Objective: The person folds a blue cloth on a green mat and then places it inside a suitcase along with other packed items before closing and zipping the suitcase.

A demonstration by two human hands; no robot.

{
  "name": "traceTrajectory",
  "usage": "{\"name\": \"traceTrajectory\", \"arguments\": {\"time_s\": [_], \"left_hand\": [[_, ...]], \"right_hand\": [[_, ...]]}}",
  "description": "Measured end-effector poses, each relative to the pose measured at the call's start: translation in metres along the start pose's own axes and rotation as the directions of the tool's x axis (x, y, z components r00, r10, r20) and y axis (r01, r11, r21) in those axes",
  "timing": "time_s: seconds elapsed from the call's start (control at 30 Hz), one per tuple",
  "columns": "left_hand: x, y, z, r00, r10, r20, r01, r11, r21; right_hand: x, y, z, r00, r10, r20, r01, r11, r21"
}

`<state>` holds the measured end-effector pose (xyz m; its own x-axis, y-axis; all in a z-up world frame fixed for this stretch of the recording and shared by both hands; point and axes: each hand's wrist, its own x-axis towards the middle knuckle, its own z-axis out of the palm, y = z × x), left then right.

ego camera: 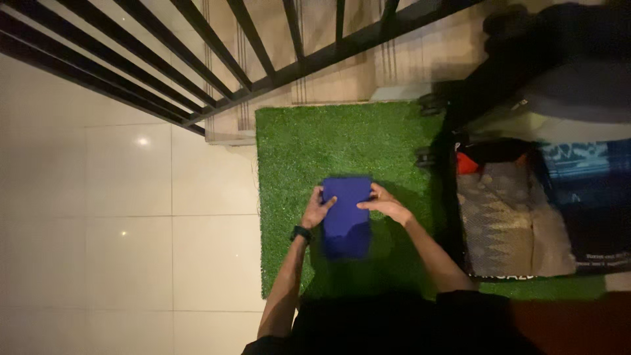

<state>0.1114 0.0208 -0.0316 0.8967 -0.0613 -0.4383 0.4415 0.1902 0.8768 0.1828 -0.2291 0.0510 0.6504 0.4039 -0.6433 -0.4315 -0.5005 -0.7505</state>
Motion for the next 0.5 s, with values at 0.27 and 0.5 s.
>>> {"name": "traceTrajectory", "arguments": {"time_s": [0.27,0.5], "left_hand": [[-0.023,0.009,-0.017,0.928,-0.324,0.181,0.223,0.877,0.426],[-0.015,-0.013,-0.017,0.816,0.141,0.561,0.093,0.925,-0.369]], "right_hand": [[-0.007,0.046,0.02,0.996,-0.028,0.084,0.012,0.984,0.179],[-0.002,0.06,0.036,0.98,-0.19,-0.064,0.182,0.977,-0.108]]}}
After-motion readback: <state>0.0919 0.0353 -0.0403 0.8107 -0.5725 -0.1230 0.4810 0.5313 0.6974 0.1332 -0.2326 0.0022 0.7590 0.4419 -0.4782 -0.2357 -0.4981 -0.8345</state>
